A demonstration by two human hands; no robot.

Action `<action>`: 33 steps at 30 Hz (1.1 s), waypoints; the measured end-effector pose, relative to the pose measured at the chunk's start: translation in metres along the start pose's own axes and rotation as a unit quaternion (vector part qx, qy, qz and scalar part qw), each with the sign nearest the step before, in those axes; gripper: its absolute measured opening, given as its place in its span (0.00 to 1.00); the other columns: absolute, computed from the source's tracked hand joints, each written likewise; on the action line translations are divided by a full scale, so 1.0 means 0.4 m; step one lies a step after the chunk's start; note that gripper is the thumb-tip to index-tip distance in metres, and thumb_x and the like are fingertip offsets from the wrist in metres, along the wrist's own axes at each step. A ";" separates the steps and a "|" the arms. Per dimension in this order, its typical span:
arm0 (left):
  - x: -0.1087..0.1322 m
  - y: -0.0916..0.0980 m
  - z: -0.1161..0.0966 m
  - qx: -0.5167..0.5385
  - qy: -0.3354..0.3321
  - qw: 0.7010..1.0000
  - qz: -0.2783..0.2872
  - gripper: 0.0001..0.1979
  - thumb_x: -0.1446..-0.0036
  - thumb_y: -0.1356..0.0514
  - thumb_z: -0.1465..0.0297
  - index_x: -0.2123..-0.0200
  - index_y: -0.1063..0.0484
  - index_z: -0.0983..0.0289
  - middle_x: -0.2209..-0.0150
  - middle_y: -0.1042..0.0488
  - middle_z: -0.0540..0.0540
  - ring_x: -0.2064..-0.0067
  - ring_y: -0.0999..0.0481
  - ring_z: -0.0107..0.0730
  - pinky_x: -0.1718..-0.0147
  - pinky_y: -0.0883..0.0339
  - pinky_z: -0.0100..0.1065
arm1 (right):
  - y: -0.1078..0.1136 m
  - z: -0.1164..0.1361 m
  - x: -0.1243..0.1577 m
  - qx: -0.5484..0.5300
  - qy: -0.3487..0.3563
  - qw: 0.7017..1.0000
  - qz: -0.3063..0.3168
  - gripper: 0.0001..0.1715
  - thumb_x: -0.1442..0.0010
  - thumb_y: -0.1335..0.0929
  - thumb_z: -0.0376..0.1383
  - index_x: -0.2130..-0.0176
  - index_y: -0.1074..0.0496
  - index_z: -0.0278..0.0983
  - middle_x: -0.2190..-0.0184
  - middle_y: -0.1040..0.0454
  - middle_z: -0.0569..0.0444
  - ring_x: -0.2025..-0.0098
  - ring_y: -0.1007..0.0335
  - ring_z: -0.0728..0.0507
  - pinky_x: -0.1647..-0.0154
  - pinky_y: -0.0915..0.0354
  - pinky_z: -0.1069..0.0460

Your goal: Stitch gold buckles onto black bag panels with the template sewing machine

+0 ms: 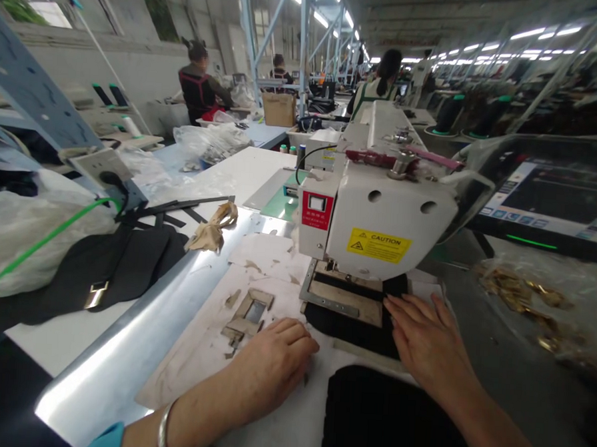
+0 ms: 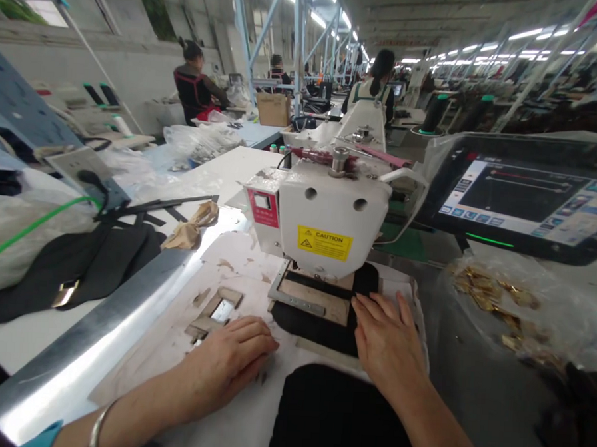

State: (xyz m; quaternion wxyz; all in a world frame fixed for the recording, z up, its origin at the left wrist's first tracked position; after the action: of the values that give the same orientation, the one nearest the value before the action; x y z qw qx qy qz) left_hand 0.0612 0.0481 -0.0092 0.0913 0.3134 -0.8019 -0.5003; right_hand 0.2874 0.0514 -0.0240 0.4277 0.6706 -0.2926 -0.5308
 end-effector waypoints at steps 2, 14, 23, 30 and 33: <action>0.012 0.041 0.025 0.014 0.033 0.998 -0.045 0.09 0.34 0.49 0.75 0.59 0.29 0.63 0.63 0.26 0.56 0.59 0.26 0.36 0.57 0.29 0.39 | -0.010 0.011 -0.006 -0.006 -0.001 1.000 -0.002 0.23 0.36 0.42 0.30 0.50 0.23 0.32 0.50 0.21 0.50 0.47 0.28 0.36 0.35 0.47 0.32; -0.243 0.451 0.090 0.090 -0.073 0.965 -0.235 0.20 0.35 0.40 0.60 0.42 0.29 0.59 0.48 0.25 0.55 0.50 0.24 0.39 0.49 0.28 0.41 | -0.092 0.042 -0.026 -0.064 0.027 0.998 0.005 0.28 0.37 0.44 0.28 0.43 0.29 0.32 0.42 0.27 0.45 0.41 0.31 0.37 0.36 0.41 0.32; -0.239 0.434 0.108 0.186 -0.049 0.953 -0.233 0.20 0.37 0.37 0.61 0.44 0.27 0.58 0.50 0.23 0.54 0.63 0.22 0.31 0.60 0.23 0.37 | -0.102 0.027 -0.028 -0.072 0.016 0.997 0.022 0.28 0.38 0.43 0.28 0.42 0.30 0.35 0.41 0.28 0.49 0.40 0.32 0.38 0.36 0.43 0.31; -0.244 0.426 0.120 0.191 -0.041 0.957 -0.214 0.23 0.37 0.38 0.60 0.41 0.29 0.59 0.57 0.21 0.54 0.65 0.23 0.30 0.63 0.24 0.34 | -0.099 0.028 -0.041 -0.067 0.001 0.998 0.023 0.28 0.40 0.42 0.27 0.44 0.29 0.36 0.42 0.27 0.49 0.40 0.32 0.38 0.34 0.47 0.31; -0.244 0.427 0.119 0.197 -0.048 0.958 -0.203 0.23 0.37 0.38 0.60 0.41 0.30 0.60 0.54 0.22 0.55 0.63 0.22 0.31 0.60 0.24 0.36 | -0.101 0.026 -0.046 -0.070 -0.005 0.997 0.024 0.27 0.40 0.42 0.27 0.45 0.29 0.37 0.43 0.26 0.50 0.40 0.32 0.38 0.34 0.49 0.31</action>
State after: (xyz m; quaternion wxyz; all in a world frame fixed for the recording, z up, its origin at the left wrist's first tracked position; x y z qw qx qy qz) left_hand 0.0461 0.1933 0.1309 -0.1141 0.4569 -0.8079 -0.3544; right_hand 0.2701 0.0831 -0.0519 0.4848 0.6289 -0.2733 -0.5429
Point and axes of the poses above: each hand's wrist, its own x-axis away from the middle knuckle, its own y-axis out of the back of the hand, z = x × y, the point moved 7 cm from there along -x, towards the middle knuckle
